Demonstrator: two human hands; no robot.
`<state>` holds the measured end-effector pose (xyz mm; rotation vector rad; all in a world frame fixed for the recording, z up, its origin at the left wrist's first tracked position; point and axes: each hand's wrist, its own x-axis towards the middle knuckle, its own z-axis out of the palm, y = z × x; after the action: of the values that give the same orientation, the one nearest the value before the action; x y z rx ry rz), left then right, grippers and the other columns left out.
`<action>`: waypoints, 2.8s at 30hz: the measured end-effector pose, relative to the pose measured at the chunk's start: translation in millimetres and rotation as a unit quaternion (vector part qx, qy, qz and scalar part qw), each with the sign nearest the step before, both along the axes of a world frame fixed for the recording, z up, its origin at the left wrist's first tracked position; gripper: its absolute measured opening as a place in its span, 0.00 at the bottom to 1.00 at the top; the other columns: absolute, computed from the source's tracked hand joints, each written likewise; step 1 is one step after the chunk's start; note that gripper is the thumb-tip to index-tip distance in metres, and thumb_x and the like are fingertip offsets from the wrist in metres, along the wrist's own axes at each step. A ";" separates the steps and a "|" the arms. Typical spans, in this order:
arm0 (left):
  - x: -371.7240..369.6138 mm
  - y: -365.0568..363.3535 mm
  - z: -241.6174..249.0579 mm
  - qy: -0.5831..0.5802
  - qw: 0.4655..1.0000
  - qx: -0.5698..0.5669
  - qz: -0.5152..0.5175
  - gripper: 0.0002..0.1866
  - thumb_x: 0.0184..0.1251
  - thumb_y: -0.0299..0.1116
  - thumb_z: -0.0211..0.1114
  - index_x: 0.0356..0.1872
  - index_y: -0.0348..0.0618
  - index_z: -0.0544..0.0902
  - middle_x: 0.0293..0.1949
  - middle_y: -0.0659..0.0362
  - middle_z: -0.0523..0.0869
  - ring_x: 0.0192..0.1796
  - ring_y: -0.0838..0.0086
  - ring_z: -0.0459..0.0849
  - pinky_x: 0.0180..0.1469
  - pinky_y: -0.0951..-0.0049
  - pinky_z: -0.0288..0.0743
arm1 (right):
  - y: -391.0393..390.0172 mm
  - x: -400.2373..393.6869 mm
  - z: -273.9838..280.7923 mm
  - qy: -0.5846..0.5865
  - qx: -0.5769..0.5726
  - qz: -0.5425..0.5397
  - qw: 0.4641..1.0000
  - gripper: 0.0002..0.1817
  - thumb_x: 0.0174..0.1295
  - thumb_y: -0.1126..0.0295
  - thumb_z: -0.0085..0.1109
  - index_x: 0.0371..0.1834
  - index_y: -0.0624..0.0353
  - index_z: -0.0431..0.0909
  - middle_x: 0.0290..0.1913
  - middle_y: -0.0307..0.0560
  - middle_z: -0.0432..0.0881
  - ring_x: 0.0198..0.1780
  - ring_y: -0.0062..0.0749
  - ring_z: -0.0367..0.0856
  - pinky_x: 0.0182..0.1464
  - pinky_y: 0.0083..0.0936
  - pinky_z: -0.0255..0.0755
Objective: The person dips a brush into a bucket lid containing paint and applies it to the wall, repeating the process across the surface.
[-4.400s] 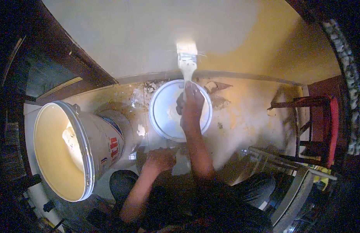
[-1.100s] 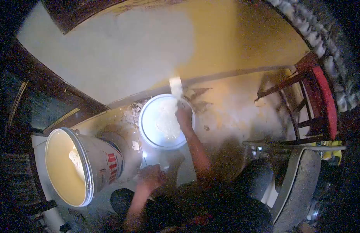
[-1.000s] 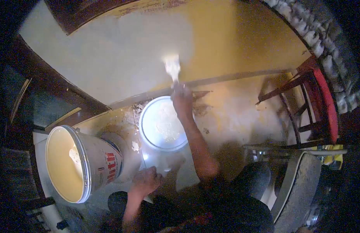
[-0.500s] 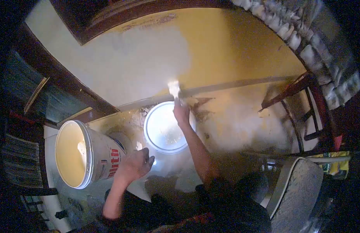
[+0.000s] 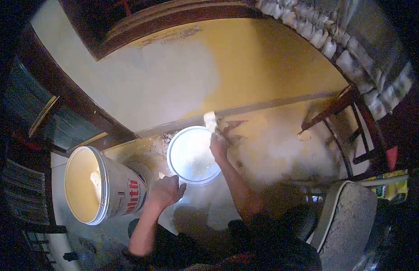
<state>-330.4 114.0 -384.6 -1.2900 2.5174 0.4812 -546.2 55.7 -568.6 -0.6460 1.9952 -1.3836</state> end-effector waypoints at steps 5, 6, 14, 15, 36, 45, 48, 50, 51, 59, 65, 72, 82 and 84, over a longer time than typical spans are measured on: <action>2.7 18.1 18.1 0.039 0.999 0.000 -0.012 0.18 0.59 0.45 0.55 0.27 0.36 0.76 0.25 0.44 0.80 0.30 0.53 0.81 0.34 0.55 0.73 | -32.5 -17.3 30.7 0.384 0.049 0.099 0.917 0.15 0.60 0.64 0.43 0.34 0.67 0.72 0.29 0.58 0.74 0.34 0.49 0.74 0.38 0.38 0.66; 2.6 18.5 21.5 0.045 0.999 -0.009 -0.020 0.18 0.59 0.45 0.55 0.27 0.36 0.75 0.24 0.44 0.80 0.30 0.53 0.81 0.34 0.55 0.73 | -36.7 -18.3 77.3 0.214 -0.036 0.057 0.975 0.14 0.61 0.64 0.44 0.33 0.65 0.72 0.25 0.54 0.73 0.30 0.44 0.73 0.33 0.34 0.66; 22.0 21.1 16.6 0.033 0.999 -0.011 -0.030 0.19 0.60 0.47 0.54 0.29 0.37 0.75 0.23 0.45 0.79 0.29 0.53 0.80 0.33 0.55 0.73 | -21.2 -23.9 127.9 0.003 -0.317 -0.004 0.948 0.13 0.62 0.60 0.45 0.28 0.56 0.73 0.14 0.34 0.64 0.16 0.16 0.62 0.17 0.17 0.55; 23.2 21.1 16.5 0.032 0.999 -0.016 -0.031 0.19 0.60 0.47 0.54 0.28 0.37 0.75 0.23 0.45 0.79 0.29 0.52 0.80 0.33 0.55 0.73 | -35.2 -32.1 44.0 0.158 -0.172 -0.053 0.971 0.16 0.61 0.57 0.46 0.28 0.58 0.74 0.15 0.37 0.68 0.18 0.19 0.66 0.19 0.19 0.58; 27.3 25.2 25.7 0.009 1.000 0.002 -0.024 0.20 0.61 0.46 0.51 0.32 0.37 0.77 0.29 0.46 0.81 0.34 0.54 0.82 0.41 0.58 0.73 | -8.4 -19.4 8.7 0.066 0.059 0.000 0.996 0.20 0.57 0.54 0.49 0.31 0.64 0.72 0.27 0.49 0.75 0.27 0.33 0.74 0.29 0.30 0.66; 24.5 25.5 26.8 0.012 0.999 0.005 -0.033 0.21 0.61 0.49 0.52 0.28 0.36 0.76 0.25 0.45 0.80 0.30 0.53 0.81 0.35 0.55 0.74 | -13.4 -21.8 166.0 -0.052 -0.199 -0.004 0.979 0.12 0.61 0.59 0.47 0.29 0.55 0.71 0.15 0.33 0.64 0.17 0.21 0.65 0.20 0.22 0.61; 24.0 24.6 29.1 -0.002 1.000 0.010 -0.029 0.21 0.61 0.49 0.52 0.28 0.37 0.76 0.25 0.45 0.80 0.30 0.53 0.81 0.35 0.55 0.74 | 0.8 -15.4 196.4 -0.099 -0.272 0.040 0.956 0.11 0.61 0.59 0.48 0.28 0.54 0.71 0.17 0.32 0.64 0.20 0.17 0.63 0.21 0.19 0.59; 27.0 24.1 25.1 0.010 1.000 0.004 -0.029 0.21 0.60 0.48 0.52 0.28 0.37 0.76 0.25 0.45 0.80 0.30 0.53 0.81 0.35 0.55 0.73 | -3.3 -13.5 176.0 -0.029 -0.285 0.030 0.958 0.13 0.61 0.58 0.47 0.26 0.54 0.72 0.16 0.34 0.65 0.21 0.17 0.65 0.23 0.19 0.60; 27.5 25.0 23.2 0.026 0.999 -0.003 -0.030 0.21 0.60 0.48 0.52 0.28 0.36 0.76 0.25 0.45 0.80 0.30 0.53 0.81 0.35 0.55 0.73 | -15.3 -16.7 135.8 0.038 -0.264 0.014 0.964 0.15 0.61 0.57 0.46 0.25 0.55 0.73 0.15 0.36 0.67 0.21 0.19 0.67 0.24 0.20 0.61; 29.0 28.2 24.2 0.009 1.000 0.005 -0.019 0.21 0.60 0.48 0.53 0.28 0.36 0.77 0.28 0.43 0.80 0.34 0.52 0.80 0.39 0.54 0.72 | -12.9 -1.3 15.7 -0.031 0.042 -0.005 0.999 0.21 0.59 0.54 0.43 0.26 0.64 0.74 0.18 0.53 0.73 0.26 0.38 0.74 0.31 0.33 0.65; 25.4 24.2 30.2 0.006 1.000 0.029 -0.011 0.21 0.61 0.48 0.52 0.29 0.36 0.77 0.28 0.43 0.80 0.35 0.52 0.80 0.40 0.54 0.72 | -20.0 -4.0 150.6 0.016 -0.144 -0.008 0.989 0.19 0.60 0.54 0.45 0.27 0.60 0.74 0.16 0.42 0.69 0.22 0.30 0.69 0.26 0.29 0.63; 24.6 23.5 27.9 0.005 1.000 0.023 -0.017 0.21 0.61 0.48 0.52 0.29 0.36 0.77 0.27 0.44 0.80 0.33 0.51 0.81 0.39 0.54 0.73 | -22.6 -3.2 -2.1 0.181 0.015 0.012 0.983 0.21 0.61 0.52 0.42 0.28 0.60 0.74 0.22 0.49 0.76 0.29 0.38 0.76 0.35 0.38 0.66; 27.4 21.8 31.8 0.035 0.999 0.029 -0.008 0.20 0.60 0.46 0.53 0.28 0.35 0.77 0.26 0.42 0.80 0.33 0.51 0.80 0.39 0.54 0.73 | -21.6 9.6 155.0 -0.028 -0.161 0.013 0.986 0.14 0.60 0.59 0.45 0.26 0.57 0.73 0.14 0.35 0.64 0.17 0.19 0.65 0.20 0.20 0.58; 27.6 21.0 31.8 0.018 0.999 0.029 -0.009 0.20 0.60 0.46 0.53 0.28 0.35 0.77 0.27 0.41 0.80 0.34 0.51 0.80 0.40 0.55 0.73 | -19.9 17.6 155.3 -0.022 -0.205 0.020 0.978 0.14 0.60 0.59 0.45 0.24 0.56 0.72 0.13 0.34 0.63 0.17 0.15 0.63 0.19 0.18 0.55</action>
<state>-302.8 135.0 -352.9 -1.2463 2.5233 0.5740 -528.6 35.9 -413.3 -0.8223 1.6624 -1.7866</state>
